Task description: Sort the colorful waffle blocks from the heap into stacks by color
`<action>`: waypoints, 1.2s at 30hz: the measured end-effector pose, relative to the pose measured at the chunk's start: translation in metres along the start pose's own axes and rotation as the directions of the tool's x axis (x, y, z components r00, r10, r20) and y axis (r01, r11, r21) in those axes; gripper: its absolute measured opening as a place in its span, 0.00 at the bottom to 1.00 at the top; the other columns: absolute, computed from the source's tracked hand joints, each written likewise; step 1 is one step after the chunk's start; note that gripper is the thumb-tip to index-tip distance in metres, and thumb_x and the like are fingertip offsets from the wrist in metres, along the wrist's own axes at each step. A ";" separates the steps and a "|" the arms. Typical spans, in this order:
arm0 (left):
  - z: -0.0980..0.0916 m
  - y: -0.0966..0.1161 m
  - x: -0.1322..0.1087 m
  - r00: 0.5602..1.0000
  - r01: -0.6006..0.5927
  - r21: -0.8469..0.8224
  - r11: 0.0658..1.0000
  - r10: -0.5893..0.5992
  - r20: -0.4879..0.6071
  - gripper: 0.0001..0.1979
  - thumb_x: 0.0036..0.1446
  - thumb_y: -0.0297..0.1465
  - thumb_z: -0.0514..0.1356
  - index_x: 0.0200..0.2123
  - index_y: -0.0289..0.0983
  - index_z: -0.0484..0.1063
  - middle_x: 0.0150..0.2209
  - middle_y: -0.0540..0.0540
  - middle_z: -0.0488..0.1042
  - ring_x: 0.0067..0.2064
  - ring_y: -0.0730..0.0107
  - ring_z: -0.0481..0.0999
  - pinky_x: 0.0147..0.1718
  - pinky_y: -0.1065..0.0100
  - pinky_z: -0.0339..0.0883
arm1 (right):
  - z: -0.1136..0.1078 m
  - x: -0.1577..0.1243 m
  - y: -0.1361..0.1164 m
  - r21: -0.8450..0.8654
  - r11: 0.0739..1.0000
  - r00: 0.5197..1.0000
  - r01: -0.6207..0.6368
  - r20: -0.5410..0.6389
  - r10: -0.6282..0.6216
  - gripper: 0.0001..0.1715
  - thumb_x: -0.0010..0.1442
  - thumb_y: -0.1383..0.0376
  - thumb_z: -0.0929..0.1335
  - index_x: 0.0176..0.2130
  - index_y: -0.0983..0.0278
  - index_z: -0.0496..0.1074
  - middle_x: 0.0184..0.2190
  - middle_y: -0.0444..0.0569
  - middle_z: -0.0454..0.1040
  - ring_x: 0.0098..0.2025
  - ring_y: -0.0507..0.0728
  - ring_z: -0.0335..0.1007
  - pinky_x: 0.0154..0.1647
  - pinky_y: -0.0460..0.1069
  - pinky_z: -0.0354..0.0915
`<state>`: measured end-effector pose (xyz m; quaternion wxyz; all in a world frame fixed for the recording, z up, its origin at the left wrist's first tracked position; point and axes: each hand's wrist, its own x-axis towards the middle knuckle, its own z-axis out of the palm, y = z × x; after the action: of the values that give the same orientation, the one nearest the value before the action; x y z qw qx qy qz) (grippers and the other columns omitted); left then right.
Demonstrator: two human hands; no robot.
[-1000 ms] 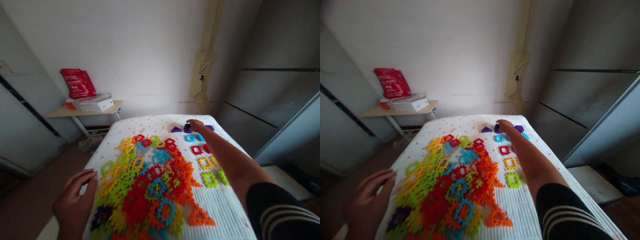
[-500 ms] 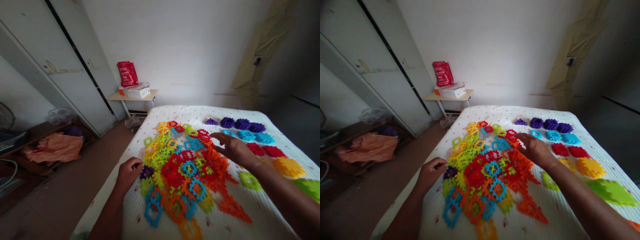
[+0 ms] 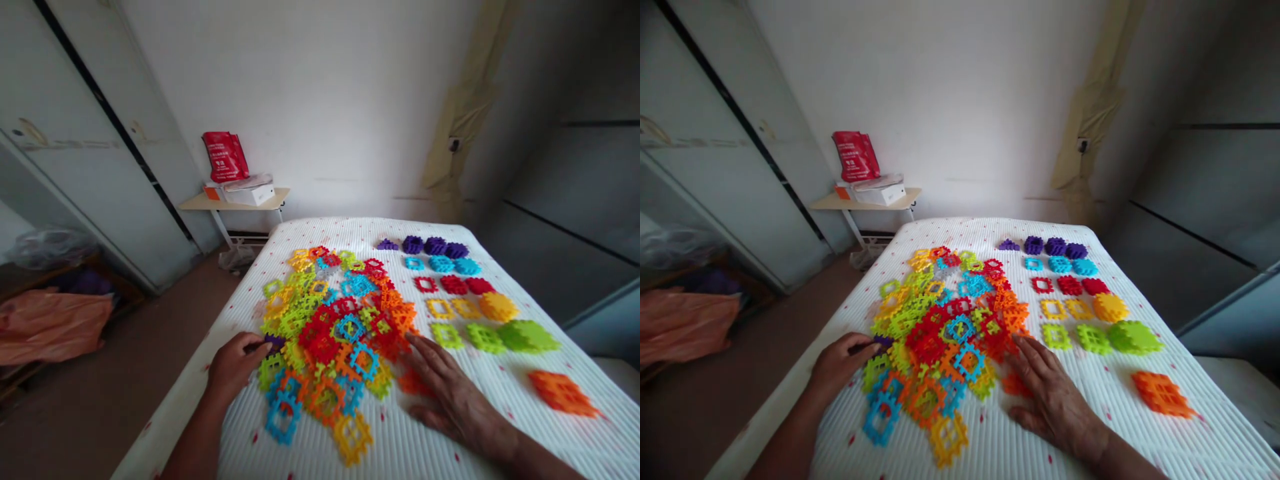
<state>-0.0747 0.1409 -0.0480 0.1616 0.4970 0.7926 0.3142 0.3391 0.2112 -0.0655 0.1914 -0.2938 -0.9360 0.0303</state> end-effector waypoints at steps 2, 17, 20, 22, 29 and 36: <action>-0.002 0.004 -0.001 0.999 0.027 -0.093 0.995 -0.025 0.021 0.15 0.43 0.44 0.60 0.27 0.37 0.75 0.27 0.48 0.77 0.32 0.63 0.76 0.33 0.67 0.67 | 0.002 -0.002 -0.002 0.015 0.999 0.999 -0.031 0.021 0.031 0.47 0.56 0.53 0.66 0.66 0.59 0.42 0.65 0.54 0.44 0.64 0.69 0.42 0.57 0.64 0.57; -0.004 -0.006 0.000 0.990 0.106 -0.391 0.914 -0.062 0.124 0.19 0.40 0.45 0.64 0.29 0.34 0.74 0.28 0.45 0.77 0.32 0.59 0.75 0.35 0.63 0.68 | 0.012 0.038 -0.015 -0.005 0.997 0.996 -0.082 0.043 0.082 0.37 0.57 0.54 0.64 0.62 0.62 0.54 0.64 0.57 0.50 0.61 0.68 0.47 0.56 0.65 0.54; -0.004 -0.002 -0.001 0.994 0.097 -0.420 0.902 -0.068 0.084 0.18 0.38 0.44 0.65 0.27 0.35 0.74 0.26 0.46 0.76 0.31 0.61 0.74 0.33 0.65 0.68 | 0.013 0.044 -0.014 -0.018 0.998 0.998 -0.054 0.039 0.055 0.38 0.56 0.53 0.65 0.62 0.61 0.54 0.63 0.57 0.50 0.60 0.68 0.50 0.55 0.65 0.54; -0.004 0.004 -0.003 0.996 0.086 -0.454 0.887 -0.078 0.036 0.18 0.37 0.44 0.65 0.26 0.35 0.74 0.26 0.47 0.75 0.30 0.63 0.74 0.32 0.66 0.68 | 0.014 0.048 -0.012 -0.036 0.999 0.999 -0.038 0.027 0.039 0.37 0.56 0.53 0.64 0.61 0.61 0.55 0.63 0.57 0.52 0.59 0.68 0.52 0.54 0.65 0.54; 0.002 0.008 -0.005 0.989 0.041 -0.556 0.830 -0.112 -0.095 0.15 0.39 0.40 0.65 0.27 0.34 0.73 0.25 0.48 0.75 0.29 0.67 0.73 0.32 0.68 0.67 | 0.020 0.055 -0.006 -0.056 0.998 0.996 0.013 -0.083 -0.018 0.33 0.57 0.57 0.65 0.60 0.62 0.58 0.60 0.58 0.57 0.56 0.66 0.57 0.51 0.62 0.59; 0.004 0.004 -0.006 0.988 0.001 -0.602 0.798 -0.094 -0.123 0.13 0.39 0.37 0.65 0.26 0.34 0.74 0.25 0.48 0.74 0.28 0.69 0.73 0.31 0.69 0.67 | 0.024 0.055 -0.004 -0.052 0.997 0.993 0.048 -0.109 -0.054 0.30 0.58 0.58 0.65 0.58 0.65 0.61 0.58 0.59 0.60 0.54 0.65 0.59 0.51 0.60 0.61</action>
<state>-0.0669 0.1385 -0.0486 0.2599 0.3758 0.6742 0.5802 0.2861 0.2402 -0.0681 0.2362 -0.2757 -0.9317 -0.0140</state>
